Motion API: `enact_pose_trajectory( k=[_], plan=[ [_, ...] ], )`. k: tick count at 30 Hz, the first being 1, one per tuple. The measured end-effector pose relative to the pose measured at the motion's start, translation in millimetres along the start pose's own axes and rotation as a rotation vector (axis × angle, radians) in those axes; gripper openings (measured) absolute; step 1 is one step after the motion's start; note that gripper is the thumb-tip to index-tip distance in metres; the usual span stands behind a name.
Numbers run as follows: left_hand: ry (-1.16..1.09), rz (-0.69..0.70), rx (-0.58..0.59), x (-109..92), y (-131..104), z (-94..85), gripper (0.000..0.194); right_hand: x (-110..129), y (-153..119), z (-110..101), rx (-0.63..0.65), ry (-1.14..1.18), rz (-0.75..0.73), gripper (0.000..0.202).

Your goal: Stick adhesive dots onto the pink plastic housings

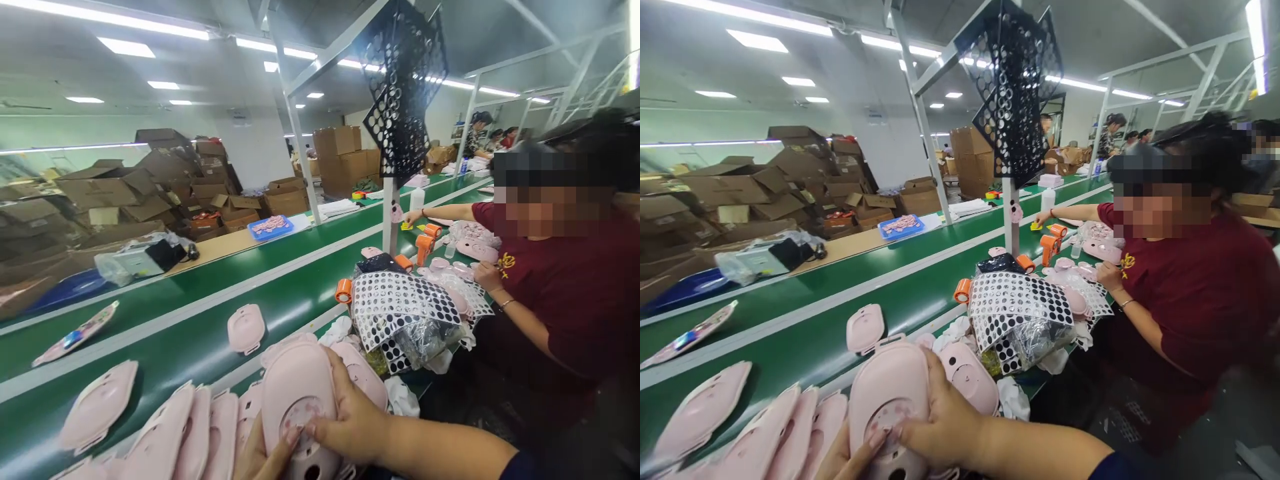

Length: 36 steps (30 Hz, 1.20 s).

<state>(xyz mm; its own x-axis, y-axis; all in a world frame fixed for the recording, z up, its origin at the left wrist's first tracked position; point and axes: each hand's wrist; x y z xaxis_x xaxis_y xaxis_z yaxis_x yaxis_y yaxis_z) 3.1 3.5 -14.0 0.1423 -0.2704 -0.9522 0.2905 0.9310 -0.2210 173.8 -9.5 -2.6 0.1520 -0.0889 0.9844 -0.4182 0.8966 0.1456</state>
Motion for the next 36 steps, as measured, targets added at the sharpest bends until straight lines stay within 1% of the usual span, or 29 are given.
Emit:
enact_pose_trajectory(
  k=[4,6,8,14,18,22,28,31,34,36],
  plan=[
    [-0.051,0.016,0.128,-11.5,-6.3,7.1,0.076,3.0,0.3,1.5,-0.007,0.074,-0.033,0.113],
    [-0.07,0.018,0.2,-14.3,-3.9,5.6,0.08,1.6,1.3,-0.8,-0.016,0.076,-0.013,0.106],
    [-0.076,0.023,0.233,-14.6,-1.3,2.8,0.082,0.0,2.1,-3.9,-0.019,0.052,0.019,0.102],
    [-0.081,0.053,0.24,-13.9,-1.1,1.7,0.083,4.1,3.7,-7.1,-0.033,-0.015,0.03,0.098],
    [-0.106,0.019,0.284,-15.8,-0.3,3.3,0.087,8.4,5.4,-7.9,-0.041,0.02,0.061,0.101],
    [-0.113,0.021,0.308,-16.3,0.7,4.9,0.086,7.3,3.3,-12.1,-0.018,0.034,0.094,0.105],
    [-0.061,0.005,0.301,-18.9,4.8,9.9,0.086,0.4,-0.1,-18.0,-0.051,0.023,0.083,0.107],
    [0.018,0.003,0.311,-21.5,2.1,13.2,0.088,-0.8,0.1,-20.3,-0.033,0.026,0.087,0.109],
    [0.042,-0.046,0.306,-30.1,1.2,6.7,0.086,-0.4,-2.8,-26.2,0.052,0.067,0.061,0.118],
    [0.071,-0.066,0.296,-43.3,13.6,-5.7,0.083,0.4,-8.5,-33.1,0.094,0.097,0.009,0.119]
  ],
)
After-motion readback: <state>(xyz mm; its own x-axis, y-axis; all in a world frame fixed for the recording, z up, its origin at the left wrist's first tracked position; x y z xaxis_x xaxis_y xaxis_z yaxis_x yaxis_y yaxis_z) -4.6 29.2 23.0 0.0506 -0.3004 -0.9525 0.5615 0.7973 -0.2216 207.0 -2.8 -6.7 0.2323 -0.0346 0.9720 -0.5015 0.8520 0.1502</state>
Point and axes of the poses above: each hand's wrist, its own y-axis towards the middle knuckle, its own z-axis out of the palm, x = y × z, and after that the axes turned 14 degrees about x, right-handed
